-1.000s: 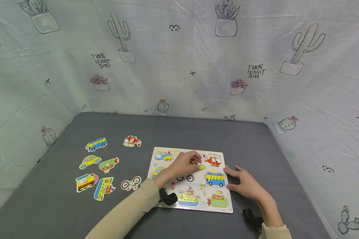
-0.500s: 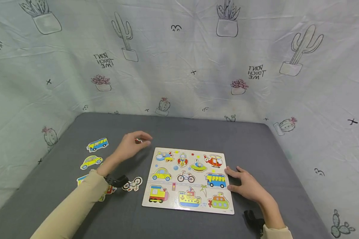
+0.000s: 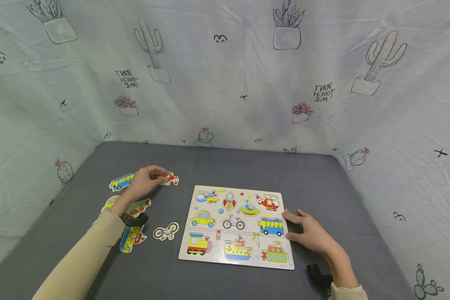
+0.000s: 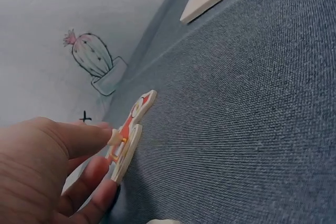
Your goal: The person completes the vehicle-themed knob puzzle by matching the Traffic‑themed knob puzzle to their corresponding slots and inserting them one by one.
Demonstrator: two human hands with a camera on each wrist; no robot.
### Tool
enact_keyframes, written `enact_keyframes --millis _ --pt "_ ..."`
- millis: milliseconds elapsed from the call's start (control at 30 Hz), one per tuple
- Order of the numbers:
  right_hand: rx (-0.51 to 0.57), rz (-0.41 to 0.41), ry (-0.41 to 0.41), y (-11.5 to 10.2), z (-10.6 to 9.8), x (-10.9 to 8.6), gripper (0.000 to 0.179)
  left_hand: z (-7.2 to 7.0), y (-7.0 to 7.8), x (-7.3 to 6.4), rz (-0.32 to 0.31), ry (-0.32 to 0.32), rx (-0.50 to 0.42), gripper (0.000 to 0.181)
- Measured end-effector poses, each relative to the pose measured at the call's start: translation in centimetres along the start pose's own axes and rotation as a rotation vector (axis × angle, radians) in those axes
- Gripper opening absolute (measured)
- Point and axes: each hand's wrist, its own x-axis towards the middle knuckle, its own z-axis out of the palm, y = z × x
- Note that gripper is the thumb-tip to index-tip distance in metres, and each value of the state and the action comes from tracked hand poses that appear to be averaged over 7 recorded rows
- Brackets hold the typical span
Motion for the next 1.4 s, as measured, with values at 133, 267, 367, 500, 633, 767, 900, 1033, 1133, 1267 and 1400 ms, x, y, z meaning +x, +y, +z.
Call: enact_keyframes --millis 133,267,367,500,633,767,900,1033,1133,1267,1400 --pt "0.0 -0.002 -0.003 0.0 0.1 0.0 0.077 0.3 -0.3 0.2 -0.028 0.0 0.006 0.021" --pt "0.007 -0.002 -0.002 0.0 0.0 0.0 0.076 0.4 -0.5 0.4 -0.045 0.008 -0.006 0.02" --pt "0.019 -0.008 -0.001 0.0 0.0 0.0 0.076 0.5 -0.7 0.6 -0.054 0.004 -0.012 0.018" --pt "0.031 -0.019 0.001 0.0 0.1 0.0 0.075 0.5 -0.9 0.7 -0.07 0.004 -0.027 0.015" --pt "0.036 -0.016 -0.001 0.0 0.2 -0.1 0.075 0.5 -1.1 0.8 -0.078 0.006 -0.034 0.015" --pt "0.031 -0.013 -0.001 -0.1 0.0 -0.1 0.075 0.5 -1.0 0.9 -0.08 -0.008 -0.014 0.015" --pt "0.031 -0.018 0.003 -0.1 0.0 -0.1 0.074 0.5 -1.0 1.1 -0.09 -0.019 -0.004 0.014" --pt "0.023 -0.039 0.009 0.0 0.1 -0.1 0.073 0.4 -1.0 1.2 -0.08 -0.033 0.003 0.013" --pt "0.012 -0.058 0.015 0.1 0.1 -0.1 0.074 0.2 -0.8 1.1 -0.065 -0.04 0.006 0.012" --pt "0.016 -0.053 0.019 0.1 0.2 -0.1 0.073 0.1 -0.8 1.0 -0.056 -0.041 0.001 0.012" --pt "0.011 -0.057 0.022 0.2 0.3 0.0 0.073 0.1 -1.0 1.1 -0.065 -0.046 -0.008 0.012"
